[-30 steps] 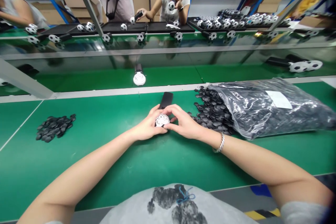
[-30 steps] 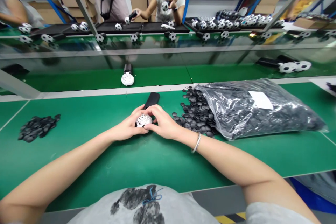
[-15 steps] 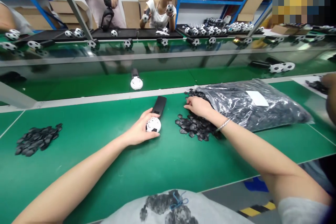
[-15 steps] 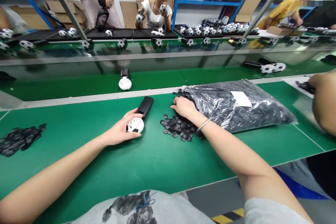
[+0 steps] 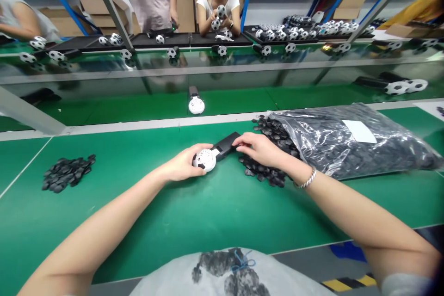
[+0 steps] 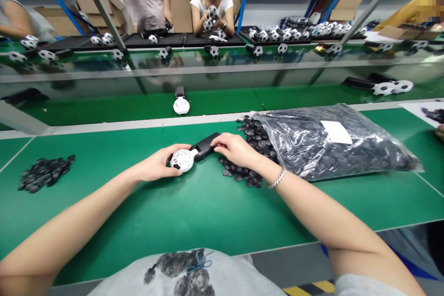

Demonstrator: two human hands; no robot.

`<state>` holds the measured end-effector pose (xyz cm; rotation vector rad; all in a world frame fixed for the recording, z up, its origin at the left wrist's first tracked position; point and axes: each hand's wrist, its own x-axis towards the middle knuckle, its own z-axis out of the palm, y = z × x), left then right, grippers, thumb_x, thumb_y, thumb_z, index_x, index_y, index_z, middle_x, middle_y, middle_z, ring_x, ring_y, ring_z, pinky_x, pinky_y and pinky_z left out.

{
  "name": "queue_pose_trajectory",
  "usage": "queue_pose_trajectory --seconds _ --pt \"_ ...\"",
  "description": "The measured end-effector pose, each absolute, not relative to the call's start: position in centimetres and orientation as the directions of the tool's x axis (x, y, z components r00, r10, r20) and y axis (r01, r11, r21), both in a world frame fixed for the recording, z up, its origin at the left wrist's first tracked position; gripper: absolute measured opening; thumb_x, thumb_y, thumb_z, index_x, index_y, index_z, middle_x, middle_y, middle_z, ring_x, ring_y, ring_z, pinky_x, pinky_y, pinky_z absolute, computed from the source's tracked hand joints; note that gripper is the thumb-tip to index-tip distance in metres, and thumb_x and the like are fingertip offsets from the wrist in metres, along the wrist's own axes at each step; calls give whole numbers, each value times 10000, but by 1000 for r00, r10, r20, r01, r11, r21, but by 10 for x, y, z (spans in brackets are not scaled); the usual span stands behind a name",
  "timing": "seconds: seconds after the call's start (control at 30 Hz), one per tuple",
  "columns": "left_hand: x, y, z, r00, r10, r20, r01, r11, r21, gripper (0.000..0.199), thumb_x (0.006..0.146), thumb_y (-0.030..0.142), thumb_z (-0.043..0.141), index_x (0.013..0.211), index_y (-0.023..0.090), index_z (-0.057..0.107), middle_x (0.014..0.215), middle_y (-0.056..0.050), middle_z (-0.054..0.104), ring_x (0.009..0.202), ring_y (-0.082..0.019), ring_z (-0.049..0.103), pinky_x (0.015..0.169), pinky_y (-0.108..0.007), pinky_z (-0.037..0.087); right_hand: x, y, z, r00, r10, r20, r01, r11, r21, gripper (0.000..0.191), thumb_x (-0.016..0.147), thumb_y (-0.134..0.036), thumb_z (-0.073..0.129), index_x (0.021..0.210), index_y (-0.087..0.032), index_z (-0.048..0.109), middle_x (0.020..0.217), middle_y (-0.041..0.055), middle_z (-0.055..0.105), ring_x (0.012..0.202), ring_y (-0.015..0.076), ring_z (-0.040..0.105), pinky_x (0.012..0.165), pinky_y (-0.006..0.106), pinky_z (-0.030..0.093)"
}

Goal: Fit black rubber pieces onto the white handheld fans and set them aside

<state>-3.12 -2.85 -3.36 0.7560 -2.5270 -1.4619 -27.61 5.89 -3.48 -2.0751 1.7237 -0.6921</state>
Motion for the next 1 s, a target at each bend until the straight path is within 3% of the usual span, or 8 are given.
queue_pose_trajectory --seconds 0.13,0.23,0.37,0.53,0.63,0.8,1.0 --pt "-30 -29 -35 -887 -454 -90 -317 455 832 647 630 161 595 1245 197 395 1262 -60 440 1111 -221 458 950 -342 362 -247 62 -28 339 -913 228 -713 -407 -571 219 852 -189 440 979 -211 617 851 38 546 816 124 515 746 262 438" --pt "-30 -29 -37 -890 -450 -71 -300 464 834 640 637 163 592 1244 200 394 1261 -55 436 1123 -216 444 963 -337 349 -236 61 -26 363 -899 243 -688 -435 -581 233 848 -178 443 1036 -191 581 857 46 534 799 124 509 733 264 444" --pt "-31 -27 -39 -886 -459 -71 -307 464 831 640 641 183 604 1244 197 389 1241 -54 451 1092 -216 463 945 -337 365 -231 59 -27 422 -871 251 -656 -485 -578 175 829 -168 476 956 -171 595 877 49 544 802 123 515 723 253 446" --pt "-38 -16 -43 -817 -576 -25 -362 477 801 637 640 372 662 1199 178 425 1202 -79 471 1069 -237 472 923 -360 375 -227 53 -31 520 -817 250 -617 -561 -552 219 847 -147 432 909 -192 637 860 43 553 817 122 518 708 237 438" --pt "-42 -10 -45 -777 -629 10 -380 481 790 609 637 407 664 1158 175 453 1146 -77 503 1031 -228 493 893 -350 392 -224 48 -32 520 -819 242 -611 -555 -565 169 822 -144 481 935 -171 603 859 40 585 828 133 531 740 256 437" --pt "-45 -6 -45 -749 -661 41 -394 495 774 471 663 323 633 1088 185 486 1068 -51 532 973 -209 517 848 -332 413 -222 45 -34 451 -860 238 -598 -489 -635 142 776 -153 555 918 -145 556 811 32 589 736 120 543 687 240 447" --pt "-48 -3 -45 -731 -680 63 -410 510 756 438 649 276 615 1060 189 493 1031 -47 534 950 -214 519 827 -340 422 -226 44 -39 407 -887 217 -558 -430 -710 120 759 -199 594 857 -146 550 799 19 564 700 99 532 676 224 443"
